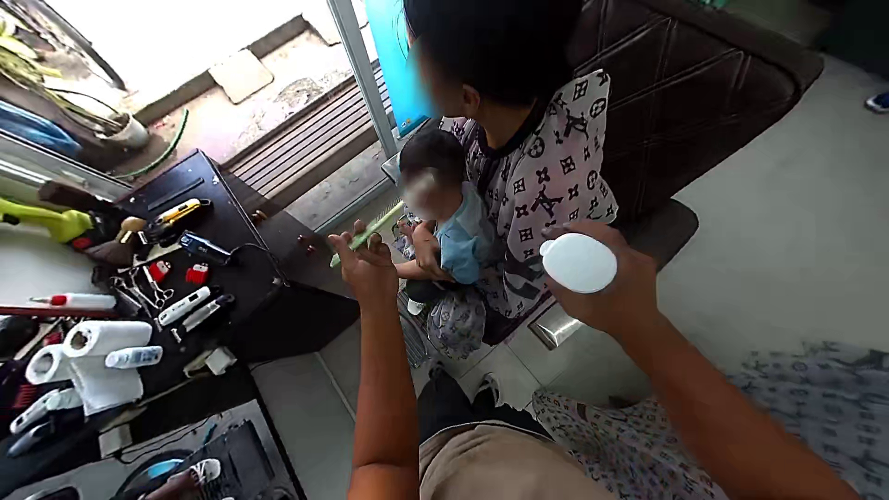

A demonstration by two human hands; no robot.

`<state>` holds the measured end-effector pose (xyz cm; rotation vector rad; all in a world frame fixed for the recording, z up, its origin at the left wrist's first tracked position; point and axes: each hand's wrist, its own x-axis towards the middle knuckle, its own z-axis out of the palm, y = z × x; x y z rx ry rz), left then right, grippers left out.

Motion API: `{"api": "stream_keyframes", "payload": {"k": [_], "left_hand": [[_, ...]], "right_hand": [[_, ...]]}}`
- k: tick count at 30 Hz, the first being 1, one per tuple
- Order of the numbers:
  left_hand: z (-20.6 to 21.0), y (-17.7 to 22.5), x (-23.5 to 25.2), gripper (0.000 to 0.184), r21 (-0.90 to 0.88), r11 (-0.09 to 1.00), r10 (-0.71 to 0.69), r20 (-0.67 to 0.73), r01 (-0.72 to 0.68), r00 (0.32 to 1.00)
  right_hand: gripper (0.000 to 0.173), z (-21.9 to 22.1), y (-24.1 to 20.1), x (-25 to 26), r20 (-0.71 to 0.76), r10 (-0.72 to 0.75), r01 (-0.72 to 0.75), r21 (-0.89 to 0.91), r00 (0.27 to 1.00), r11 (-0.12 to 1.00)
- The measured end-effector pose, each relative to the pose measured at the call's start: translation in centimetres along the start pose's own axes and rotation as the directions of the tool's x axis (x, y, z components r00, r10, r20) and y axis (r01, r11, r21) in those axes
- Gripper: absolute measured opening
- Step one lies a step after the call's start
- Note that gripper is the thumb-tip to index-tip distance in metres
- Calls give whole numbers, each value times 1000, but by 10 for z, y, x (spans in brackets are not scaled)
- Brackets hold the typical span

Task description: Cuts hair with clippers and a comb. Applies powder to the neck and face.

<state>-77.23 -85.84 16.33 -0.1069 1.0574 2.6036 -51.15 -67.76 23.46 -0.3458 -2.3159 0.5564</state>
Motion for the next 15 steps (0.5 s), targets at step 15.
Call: {"api": "stream_keyframes", "payload": {"k": [15], "left_hand": [[74, -76, -10, 23, 255, 945, 121, 310, -205, 943]], "right_hand": [[68, -5, 51, 62, 286, 180, -216, 100, 941, 971]]}}
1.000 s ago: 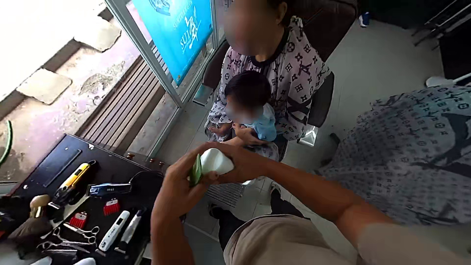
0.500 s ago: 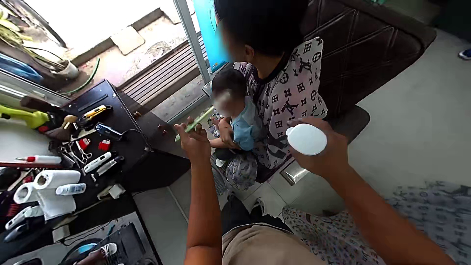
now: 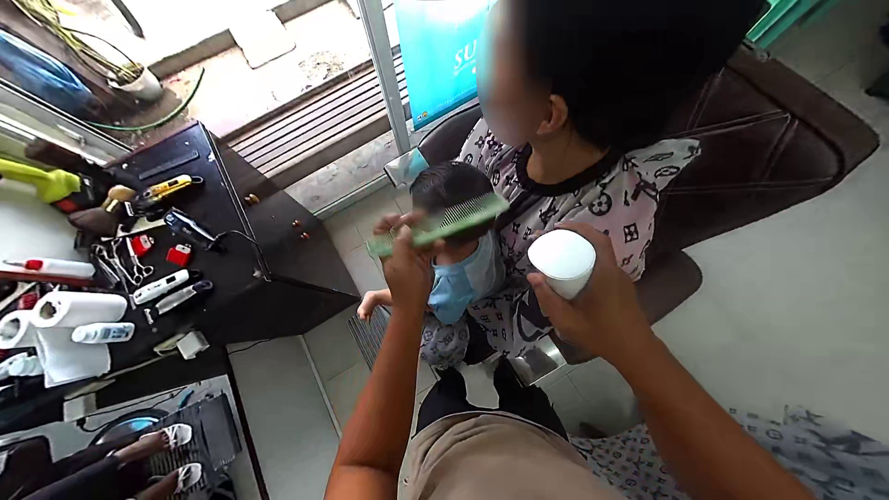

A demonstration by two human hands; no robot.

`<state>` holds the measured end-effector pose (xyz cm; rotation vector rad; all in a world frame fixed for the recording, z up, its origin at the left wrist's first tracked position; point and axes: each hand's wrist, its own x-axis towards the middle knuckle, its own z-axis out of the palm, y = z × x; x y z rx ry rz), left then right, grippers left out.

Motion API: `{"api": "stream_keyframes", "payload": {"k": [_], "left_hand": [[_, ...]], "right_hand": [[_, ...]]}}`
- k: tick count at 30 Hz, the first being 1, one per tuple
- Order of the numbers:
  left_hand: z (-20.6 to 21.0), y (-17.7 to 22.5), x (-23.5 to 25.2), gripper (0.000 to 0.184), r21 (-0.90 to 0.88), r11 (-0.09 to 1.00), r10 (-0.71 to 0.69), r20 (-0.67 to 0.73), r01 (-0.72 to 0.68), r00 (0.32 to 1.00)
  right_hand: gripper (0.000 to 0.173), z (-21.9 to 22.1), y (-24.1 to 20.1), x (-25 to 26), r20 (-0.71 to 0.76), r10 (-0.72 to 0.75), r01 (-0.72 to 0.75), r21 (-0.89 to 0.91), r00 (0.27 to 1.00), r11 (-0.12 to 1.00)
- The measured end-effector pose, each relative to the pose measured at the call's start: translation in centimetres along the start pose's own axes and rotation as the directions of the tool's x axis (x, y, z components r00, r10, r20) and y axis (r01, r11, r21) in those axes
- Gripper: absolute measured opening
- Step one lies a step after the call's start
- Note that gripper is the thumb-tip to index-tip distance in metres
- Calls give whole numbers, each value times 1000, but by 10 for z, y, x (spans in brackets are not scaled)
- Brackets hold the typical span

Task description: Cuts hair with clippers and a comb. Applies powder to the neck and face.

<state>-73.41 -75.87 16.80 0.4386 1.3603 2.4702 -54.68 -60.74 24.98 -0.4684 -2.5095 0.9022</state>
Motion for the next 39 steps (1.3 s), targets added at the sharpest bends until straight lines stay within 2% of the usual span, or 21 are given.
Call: {"api": "stream_keyframes", "payload": {"k": [2, 4, 6, 8, 9, 10, 13, 15, 16, 19, 21, 23, 25, 26, 27, 29, 31, 34, 35, 37, 39], "left_hand": [[7, -19, -34, 23, 15, 1000, 19, 63, -20, 998], [13, -19, -52, 21, -38, 995, 88, 15, -87, 996], [20, -7, -56, 18, -27, 986, 157, -138, -162, 978], [24, 5, -54, 19, 52, 977, 212, -353, -207, 911], [25, 9, -59, 23, 54, 980, 197, -444, -193, 874], [25, 11, -73, 26, 17, 983, 172, -466, -185, 868], [32, -13, -153, 26, -194, 977, 38, -225, -83, 974], [39, -46, -196, 25, -320, 946, -90, -108, 51, 990], [40, -63, -206, 26, -337, 938, -112, -94, 74, 989], [31, -95, -195, 30, -341, 940, -49, -152, -6, 987], [17, -100, -168, 30, -391, 912, 31, -243, -127, 969], [-3, -99, -127, 30, -469, 820, 186, -325, -329, 927], [-5, -101, -110, 36, -545, 687, 214, -480, -481, 851], [4, -100, -116, 36, -561, 655, 192, -526, -507, 829], [15, -99, -129, 33, -550, 676, 189, -513, -490, 837], [39, -108, -157, 22, -559, 725, 171, -419, -402, 892], [51, -124, -163, 26, -570, 737, 166, -370, -364, 914], [58, -116, -137, 39, -378, 840, 161, -511, -389, 845], [56, -106, -124, 37, -273, 891, 158, -563, -363, 811], [40, -82, -103, 32, -9, 970, 182, -640, -244, 746], [22, -70, -100, 43, 263, 964, 220, -687, -45, 692]], "right_hand": [[69, -4, 12, 1, 18, 22, -24, 73, 1000, 997], [67, -14, 25, -8, 63, 11, -21, 170, 998, 985], [65, -33, 42, -25, 116, -22, -12, 284, 993, 959], [65, -59, 61, -43, 195, -85, 7, 369, 977, 929], [65, -73, 70, -49, 235, -116, 15, 393, 965, 920], [65, -85, 79, -55, 270, -143, 23, 404, 952, 914], [64, -112, 99, -61, 350, -204, 73, 354, 914, 932], [65, -122, 105, -64, 382, -234, 124, 291, 894, 949], [65, -126, 106, -63, 390, -255, 157, 266, 884, 951], [65, -127, 101, -55, 367, -352, 298, 197, 861, 934], [65, -115, 93, -48, 319, -414, 393, 132, 852, 910], [64, -102, 80, -38, 299, -421, 416, 86, 856, 905], [66, -101, 70, -30, 329, -405, 421, 23, 853, 907], [68, -104, 65, -26, 351, -397, 427, -10, 848, 904], [69, -106, 61, -21, 362, -405, 444, -29, 839, 895], [70, -111, 60, -11, 368, -435, 481, -40, 822, 876], [71, -115, 66, -3, 385, -465, 519, -44, 797, 853], [71, -120, 79, 8, 435, -524, 585, -10, 733, 811], [72, -121, 84, 12, 454, -539, 605, -1, 709, 796], [71, -123, 94, 21, 481, -579, 657, 9, 658, 754], [70, -126, 107, 28, 496, -619, 713, 1, 609, 701]]}}
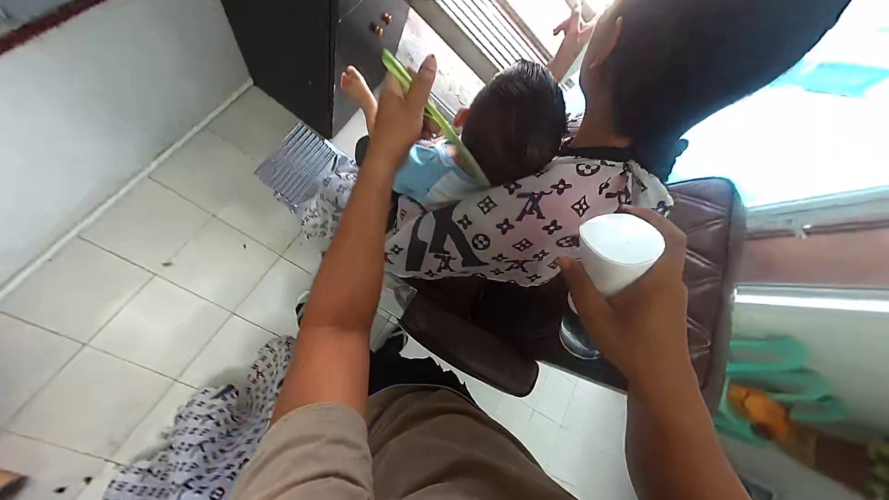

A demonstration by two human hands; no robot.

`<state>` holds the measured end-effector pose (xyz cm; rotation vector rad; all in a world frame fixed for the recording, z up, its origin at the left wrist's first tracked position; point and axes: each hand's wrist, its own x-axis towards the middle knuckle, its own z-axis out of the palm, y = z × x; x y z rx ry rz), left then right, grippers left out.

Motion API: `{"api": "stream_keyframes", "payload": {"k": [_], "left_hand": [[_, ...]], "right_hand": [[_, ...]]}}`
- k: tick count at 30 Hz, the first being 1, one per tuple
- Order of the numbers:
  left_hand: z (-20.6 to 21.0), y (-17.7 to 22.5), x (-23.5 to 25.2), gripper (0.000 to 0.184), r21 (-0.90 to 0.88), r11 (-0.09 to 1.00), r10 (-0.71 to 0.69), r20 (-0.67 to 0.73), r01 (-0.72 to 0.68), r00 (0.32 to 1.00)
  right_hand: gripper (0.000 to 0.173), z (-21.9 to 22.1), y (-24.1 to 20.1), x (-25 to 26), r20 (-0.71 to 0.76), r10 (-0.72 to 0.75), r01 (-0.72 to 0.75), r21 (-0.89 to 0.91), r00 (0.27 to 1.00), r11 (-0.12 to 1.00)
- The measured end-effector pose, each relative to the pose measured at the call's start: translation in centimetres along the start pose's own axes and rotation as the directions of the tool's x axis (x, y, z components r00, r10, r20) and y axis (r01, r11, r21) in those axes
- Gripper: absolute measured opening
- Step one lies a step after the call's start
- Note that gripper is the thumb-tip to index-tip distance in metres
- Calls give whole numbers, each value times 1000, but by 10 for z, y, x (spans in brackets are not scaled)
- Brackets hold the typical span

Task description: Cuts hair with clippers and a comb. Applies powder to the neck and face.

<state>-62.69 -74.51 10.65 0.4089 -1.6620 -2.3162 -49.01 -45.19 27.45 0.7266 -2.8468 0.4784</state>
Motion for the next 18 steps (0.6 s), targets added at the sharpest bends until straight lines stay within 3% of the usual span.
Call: {"api": "stream_keyframes", "payload": {"k": [2, 6, 7, 10, 11, 14, 15, 18], "left_hand": [[-16, 8, -2, 48, 155, 988, 11, -35, -5, 999], [9, 36, -40, 41, -191, 982, 13, 44, -5, 999], [16, 36, -40, 37, -208, 978, 37, 64, -23, 997], [8, 16, -23, 32, -19, 994, 105, 15, -105, 994], [-1, 9, -20, 33, -23, 993, 114, -19, -115, 993], [-3, 2, -27, 26, -373, 923, 82, -40, -91, 996], [3, -3, -33, 26, -408, 908, 90, -42, -99, 995], [1, -33, -40, 26, -249, 963, 92, -67, -106, 994]], "right_hand": [[70, 2, 9, -3, 15, -62, 62, -17, 998, 998], [69, 21, 11, 11, 44, -145, 142, 64, 988, 988], [68, 27, 11, 17, 61, -142, 137, 82, 988, 987], [67, 32, 13, 30, 101, -96, 89, 75, 990, 993], [67, 28, 12, 31, 100, -81, 75, 63, 992, 995], [69, 14, 9, 35, 65, -53, 51, 37, 996, 998], [69, 10, 8, 36, 59, -37, 35, 33, 998, 999], [71, -1, 3, 41, 15, -22, 21, 14, 1000, 1000]]}}
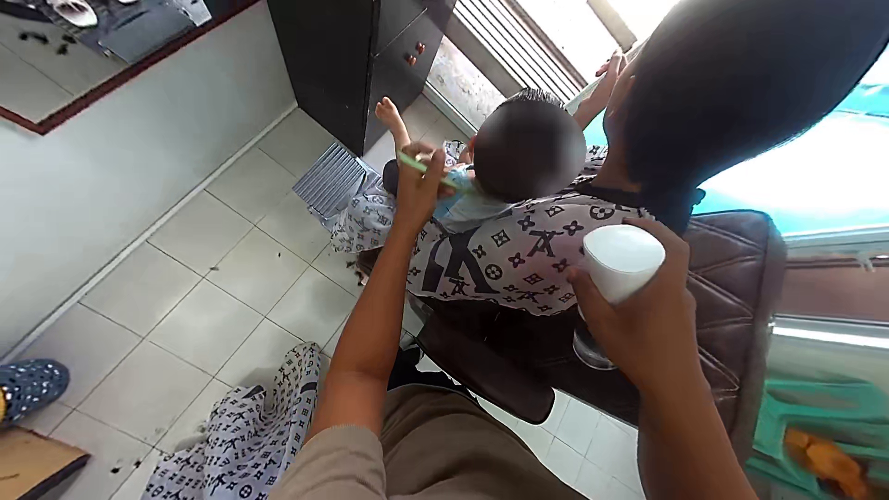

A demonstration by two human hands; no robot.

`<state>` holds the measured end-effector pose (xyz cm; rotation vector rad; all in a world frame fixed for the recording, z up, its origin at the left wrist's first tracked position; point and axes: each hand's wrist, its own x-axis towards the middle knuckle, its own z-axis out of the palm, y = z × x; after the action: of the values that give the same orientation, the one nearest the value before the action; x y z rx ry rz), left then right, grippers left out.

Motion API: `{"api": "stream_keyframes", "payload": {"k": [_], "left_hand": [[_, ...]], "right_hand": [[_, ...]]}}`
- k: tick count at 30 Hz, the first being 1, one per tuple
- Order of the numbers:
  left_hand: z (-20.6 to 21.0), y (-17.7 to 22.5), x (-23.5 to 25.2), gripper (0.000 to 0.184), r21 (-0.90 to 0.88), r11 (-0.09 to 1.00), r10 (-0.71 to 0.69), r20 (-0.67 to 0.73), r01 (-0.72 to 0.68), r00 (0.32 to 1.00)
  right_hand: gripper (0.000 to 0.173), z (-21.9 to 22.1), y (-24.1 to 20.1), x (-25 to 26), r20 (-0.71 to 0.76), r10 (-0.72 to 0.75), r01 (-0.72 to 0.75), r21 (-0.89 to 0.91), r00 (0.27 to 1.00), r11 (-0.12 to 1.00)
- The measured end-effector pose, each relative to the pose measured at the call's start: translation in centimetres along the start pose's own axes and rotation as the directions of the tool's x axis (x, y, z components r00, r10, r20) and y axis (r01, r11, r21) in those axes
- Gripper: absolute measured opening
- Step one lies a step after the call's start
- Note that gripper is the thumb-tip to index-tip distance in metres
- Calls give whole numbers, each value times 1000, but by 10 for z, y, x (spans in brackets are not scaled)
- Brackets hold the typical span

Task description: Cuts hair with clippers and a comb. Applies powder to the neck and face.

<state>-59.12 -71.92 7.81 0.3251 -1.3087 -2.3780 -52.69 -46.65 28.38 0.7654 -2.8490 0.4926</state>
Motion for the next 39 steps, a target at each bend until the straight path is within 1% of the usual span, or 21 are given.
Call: {"api": "stream_keyframes", "payload": {"k": [1, 2, 5, 6, 8, 11, 13, 15, 17, 19, 21, 22, 23, 25, 27, 29, 31, 34, 36, 37, 39], "left_hand": [[-9, -6, -2, 25, -25, 999, -37, -10, 37, 999], [-16, -6, -4, 25, -136, 987, -87, -9, 85, 996], [-17, 4, -10, 33, -510, 846, -87, 154, 155, 984], [-11, 5, -4, 32, -549, 817, -76, 201, 177, 977], [4, 8, 23, 28, -525, 832, -78, 209, 179, 975], [32, 14, 92, 22, -404, 893, -215, 5, 199, 977], [49, 12, 140, 29, -355, 893, -351, -169, 275, 921], [54, 14, 165, 33, -390, 872, -407, -243, 296, 881], [47, 30, 157, 23, -428, 860, -373, -154, 279, 915], [28, 47, 131, 22, -367, 880, -261, 159, 302, 952], [22, 58, 117, 26, -250, 907, -228, 389, 340, 892], [27, 62, 117, 24, -157, 924, -254, 426, 348, 868], [37, 65, 122, 23, -68, 937, -287, 407, 342, 867], [62, 65, 148, 26, 32, 946, -322, 222, 323, 920], [80, 44, 184, 31, 34, 956, -291, -43, 293, 956], [78, 26, 203, 41, -61, 965, -263, -238, 256, 935], [64, 38, 182, 45, -281, 937, -288, -294, 206, 911], [40, 61, 104, 42, -427, 895, -195, -116, 129, 974], [36, 51, 54, 41, -346, 934, -80, 36, 87, 996], [33, 40, 37, 32, -262, 963, -42, 59, 56, 997], [25, 14, 21, 18, -79, 997, 8, 8, -7, 1000]], "right_hand": [[72, -4, -2, 2, -20, -9, 9, -7, 1000, 1000], [72, -8, -4, 4, -40, -22, 22, -8, 999, 1000], [70, -12, -12, 14, -79, -61, 60, -10, 995, 998], [69, -9, -13, 20, -88, -76, 75, -13, 993, 997], [67, -1, -14, 36, -90, -83, 82, -15, 993, 997], [66, 5, -15, 59, -52, -8, 7, -11, 999, 1000], [67, 5, -17, 67, -15, 55, -55, -14, 998, 998], [67, 5, -18, 70, -3, 87, -87, -20, 996, 996], [68, 3, -18, 72, -12, 100, -100, -20, 995, 995], [68, -2, -17, 73, -28, 101, -102, -18, 994, 995], [69, -4, -15, 77, -29, 115, -116, -13, 993, 993], [69, -3, -13, 80, -15, 131, -132, -6, 991, 991], [68, 0, -11, 84, -2, 145, -145, -1, 989, 989], [68, 6, -9, 92, 22, 164, -165, 13, 986, 986], [68, 10, -12, 91, 32, 171, -172, 21, 985, 985], [70, 8, -16, 77, 45, 159, -160, 18, 986, 987], [71, 7, -16, 54, 40, 122, -123, 23, 992, 992], [69, 13, -13, 29, 53, 93, -94, 9, 994, 996], [68, 21, -7, 26, 73, 76, -75, -9, 994, 997], [67, 25, -4, 28, 81, 67, -66, -8, 995, 998], [67, 30, 3, 31, 93, 71, -72, 5, 993, 997]]}}
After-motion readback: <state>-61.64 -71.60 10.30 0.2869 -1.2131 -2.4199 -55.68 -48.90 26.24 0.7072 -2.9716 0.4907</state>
